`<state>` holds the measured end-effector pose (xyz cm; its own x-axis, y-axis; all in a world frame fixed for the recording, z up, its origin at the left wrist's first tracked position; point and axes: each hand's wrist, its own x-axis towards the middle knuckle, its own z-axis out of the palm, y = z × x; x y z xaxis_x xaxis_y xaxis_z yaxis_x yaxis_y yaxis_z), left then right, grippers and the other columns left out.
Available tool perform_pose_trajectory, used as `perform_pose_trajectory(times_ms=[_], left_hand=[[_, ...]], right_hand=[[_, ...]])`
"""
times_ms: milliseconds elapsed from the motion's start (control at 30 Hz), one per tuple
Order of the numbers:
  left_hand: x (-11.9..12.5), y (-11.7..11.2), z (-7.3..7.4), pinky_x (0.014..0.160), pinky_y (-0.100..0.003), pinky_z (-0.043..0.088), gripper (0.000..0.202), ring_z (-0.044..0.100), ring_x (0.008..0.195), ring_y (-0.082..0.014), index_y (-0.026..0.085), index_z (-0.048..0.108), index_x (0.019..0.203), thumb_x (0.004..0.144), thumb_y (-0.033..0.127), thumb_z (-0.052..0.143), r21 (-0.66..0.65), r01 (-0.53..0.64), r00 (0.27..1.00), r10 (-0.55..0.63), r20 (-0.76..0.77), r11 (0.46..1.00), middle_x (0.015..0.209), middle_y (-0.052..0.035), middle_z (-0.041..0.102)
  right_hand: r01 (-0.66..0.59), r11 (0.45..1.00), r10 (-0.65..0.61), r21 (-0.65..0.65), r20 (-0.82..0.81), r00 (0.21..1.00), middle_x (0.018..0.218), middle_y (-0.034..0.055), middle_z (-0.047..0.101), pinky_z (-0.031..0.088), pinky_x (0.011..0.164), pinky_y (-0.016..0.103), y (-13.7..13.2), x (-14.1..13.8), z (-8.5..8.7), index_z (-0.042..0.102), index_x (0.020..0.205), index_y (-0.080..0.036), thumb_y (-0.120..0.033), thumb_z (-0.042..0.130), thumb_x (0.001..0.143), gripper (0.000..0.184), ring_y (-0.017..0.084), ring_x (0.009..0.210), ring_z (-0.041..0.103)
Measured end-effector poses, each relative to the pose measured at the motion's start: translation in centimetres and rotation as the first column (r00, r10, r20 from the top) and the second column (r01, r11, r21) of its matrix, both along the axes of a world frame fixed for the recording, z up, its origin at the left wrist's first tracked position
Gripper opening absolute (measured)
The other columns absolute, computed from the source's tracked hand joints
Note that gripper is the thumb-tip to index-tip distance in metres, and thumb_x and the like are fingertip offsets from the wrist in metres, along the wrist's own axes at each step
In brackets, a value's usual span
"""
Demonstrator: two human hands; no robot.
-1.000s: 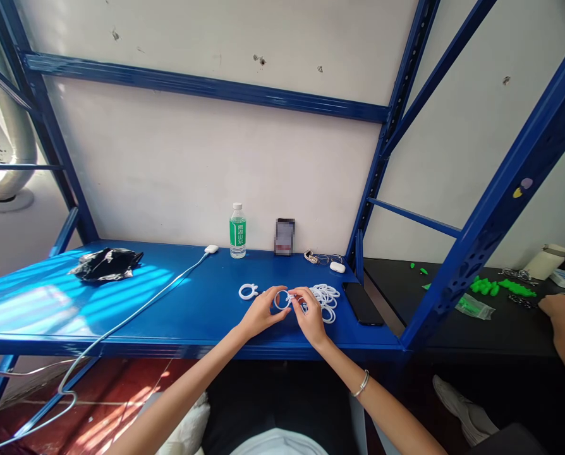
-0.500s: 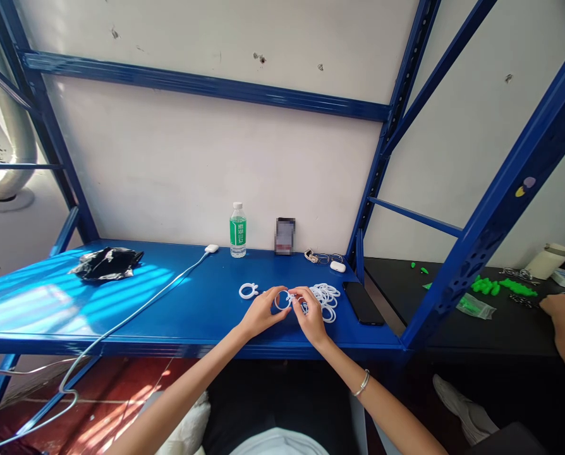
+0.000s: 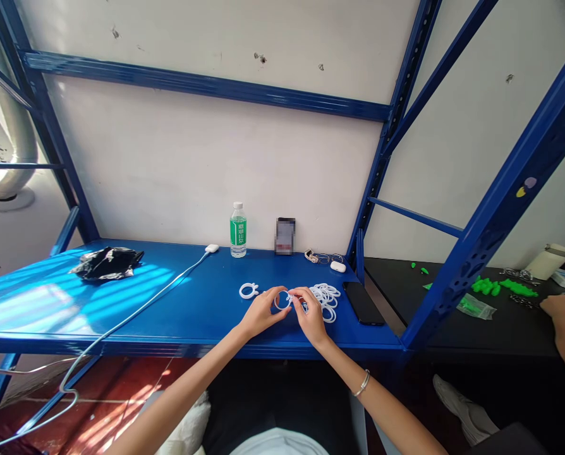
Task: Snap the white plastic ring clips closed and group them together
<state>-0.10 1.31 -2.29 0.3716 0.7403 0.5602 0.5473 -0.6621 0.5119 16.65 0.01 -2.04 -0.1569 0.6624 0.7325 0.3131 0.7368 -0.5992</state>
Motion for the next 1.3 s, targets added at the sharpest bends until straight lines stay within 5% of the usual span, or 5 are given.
perform_pose_trajectory(times_ms=[1300], left_hand=[[-0.06,-0.29,0.23,0.061,-0.028,0.049,0.044,0.06,0.072,-0.0183,0.017,0.051,0.12,0.087,0.046,0.051,-0.015,0.018,0.999,-0.018,-0.032,1.0,0.091,-0.0076,0.063]], right_hand=[[0.013,0.999,-0.015,-0.052,-0.037,0.999,0.09,0.0064,0.063,0.047,0.068,0.029,0.04,0.22,-0.02,0.068,0.094,-0.021,-0.036,0.047,0.097,0.025,0.02,0.084,0.059]])
